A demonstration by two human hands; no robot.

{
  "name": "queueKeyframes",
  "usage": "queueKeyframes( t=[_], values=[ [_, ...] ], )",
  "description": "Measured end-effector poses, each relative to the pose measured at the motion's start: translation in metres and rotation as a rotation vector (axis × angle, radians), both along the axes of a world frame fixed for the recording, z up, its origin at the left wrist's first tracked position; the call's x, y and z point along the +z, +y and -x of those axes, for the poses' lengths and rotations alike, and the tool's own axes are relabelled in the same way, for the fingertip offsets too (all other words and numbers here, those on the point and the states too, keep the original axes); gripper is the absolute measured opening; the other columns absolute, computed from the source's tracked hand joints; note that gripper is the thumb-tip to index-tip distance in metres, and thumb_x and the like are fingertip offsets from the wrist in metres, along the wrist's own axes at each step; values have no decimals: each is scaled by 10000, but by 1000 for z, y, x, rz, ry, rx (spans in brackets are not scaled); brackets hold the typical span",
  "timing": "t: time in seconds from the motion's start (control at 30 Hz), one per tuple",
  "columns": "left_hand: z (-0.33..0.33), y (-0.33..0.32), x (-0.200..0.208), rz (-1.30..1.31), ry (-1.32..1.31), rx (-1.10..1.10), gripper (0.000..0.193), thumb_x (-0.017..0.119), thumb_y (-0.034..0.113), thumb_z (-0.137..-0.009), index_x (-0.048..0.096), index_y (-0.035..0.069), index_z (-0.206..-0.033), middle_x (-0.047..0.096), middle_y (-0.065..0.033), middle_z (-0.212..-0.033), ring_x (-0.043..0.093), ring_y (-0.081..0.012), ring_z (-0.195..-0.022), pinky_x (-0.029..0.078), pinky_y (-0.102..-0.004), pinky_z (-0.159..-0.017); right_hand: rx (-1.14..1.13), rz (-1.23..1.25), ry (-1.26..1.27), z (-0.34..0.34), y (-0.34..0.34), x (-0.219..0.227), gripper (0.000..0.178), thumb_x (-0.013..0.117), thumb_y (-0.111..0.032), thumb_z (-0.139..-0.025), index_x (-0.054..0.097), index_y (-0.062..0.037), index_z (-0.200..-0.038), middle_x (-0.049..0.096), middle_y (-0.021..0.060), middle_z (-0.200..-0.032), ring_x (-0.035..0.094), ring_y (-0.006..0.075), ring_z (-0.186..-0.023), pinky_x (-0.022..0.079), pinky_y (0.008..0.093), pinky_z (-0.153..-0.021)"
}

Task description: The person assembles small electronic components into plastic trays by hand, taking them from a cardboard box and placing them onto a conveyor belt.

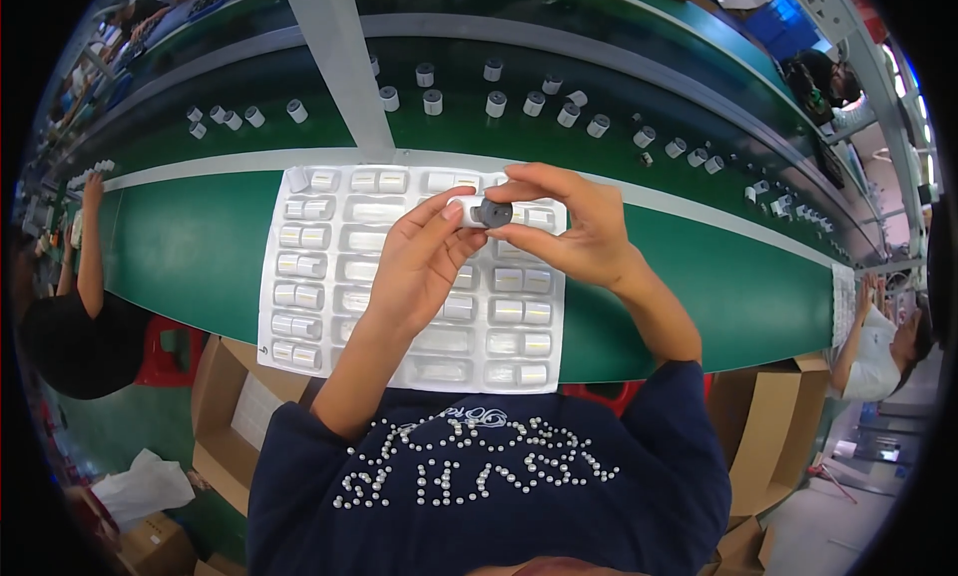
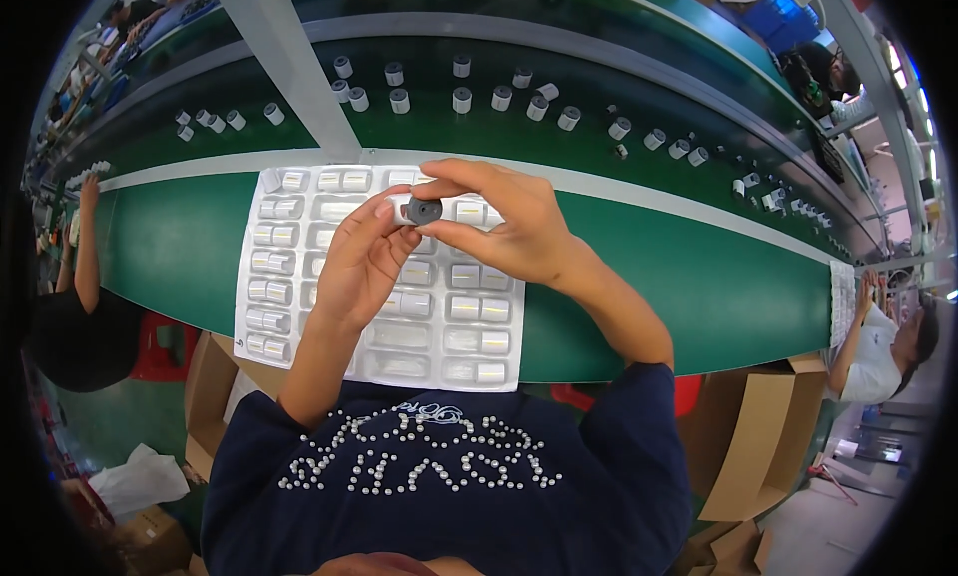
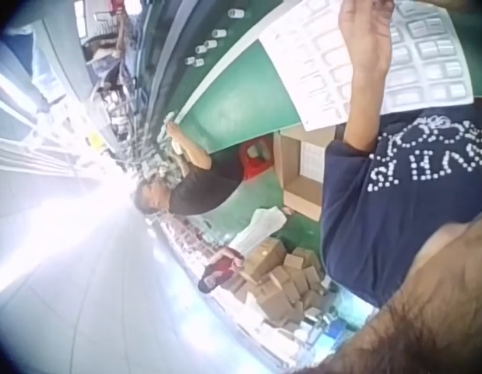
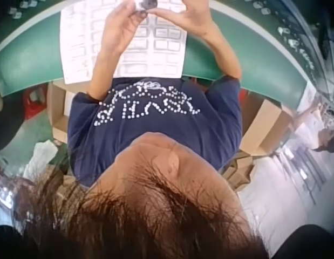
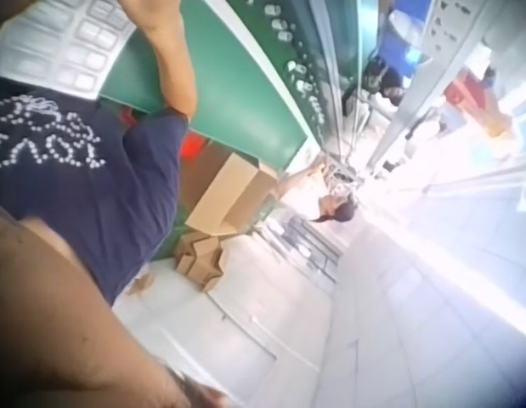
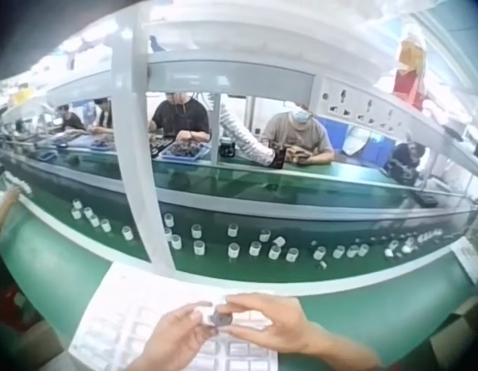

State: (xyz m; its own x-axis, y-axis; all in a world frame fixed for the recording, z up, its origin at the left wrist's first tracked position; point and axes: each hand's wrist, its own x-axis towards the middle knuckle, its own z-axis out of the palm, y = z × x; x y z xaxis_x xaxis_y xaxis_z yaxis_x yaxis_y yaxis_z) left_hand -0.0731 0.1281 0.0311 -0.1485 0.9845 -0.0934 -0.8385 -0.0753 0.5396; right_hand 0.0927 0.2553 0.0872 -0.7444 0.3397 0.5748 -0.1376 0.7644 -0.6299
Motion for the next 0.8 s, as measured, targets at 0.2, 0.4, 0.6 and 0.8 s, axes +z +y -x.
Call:
queueKeyframes(
  t=[0.2,0.4,0.6,0.8],
  values=[
    [-10,-3,7,1,203,42,386,541,134,-1020,505,-57,-1354,633,-127,-1187,636,-174,-1062,523,-326,-961,-3,-6,18,2,-7,1,520,848,-26,-736,620,12,-1202,738,144,-1051,733,238,-974,574,321,-871],
    [-8,2,-2,-79,114,-28,429,511,133,-1028,448,-65,-1404,609,-113,-1238,619,-172,-1113,499,-319,-995,-74,3,207,7,-19,-22,383,828,-43,-755,662,-14,-1099,733,135,-1086,728,251,-985,570,339,-891],
    [-20,3,-3,-126,4,35,435,523,143,-1024,450,-72,-1395,608,-121,-1234,618,-172,-1103,500,-311,-982,-92,-95,258,6,-21,-23,279,817,-12,-750,653,-13,-976,726,149,-1069,710,292,-1014,546,412,-961],
    [-17,8,-2,-3,539,38,455,593,138,-991,467,-69,-1377,616,-136,-1212,615,-157,-1095,511,-283,-918,-136,-413,178,5,-20,-24,365,816,45,-670,663,-6,-997,703,125,-1020,706,287,-928,587,376,-864]
  ],
)
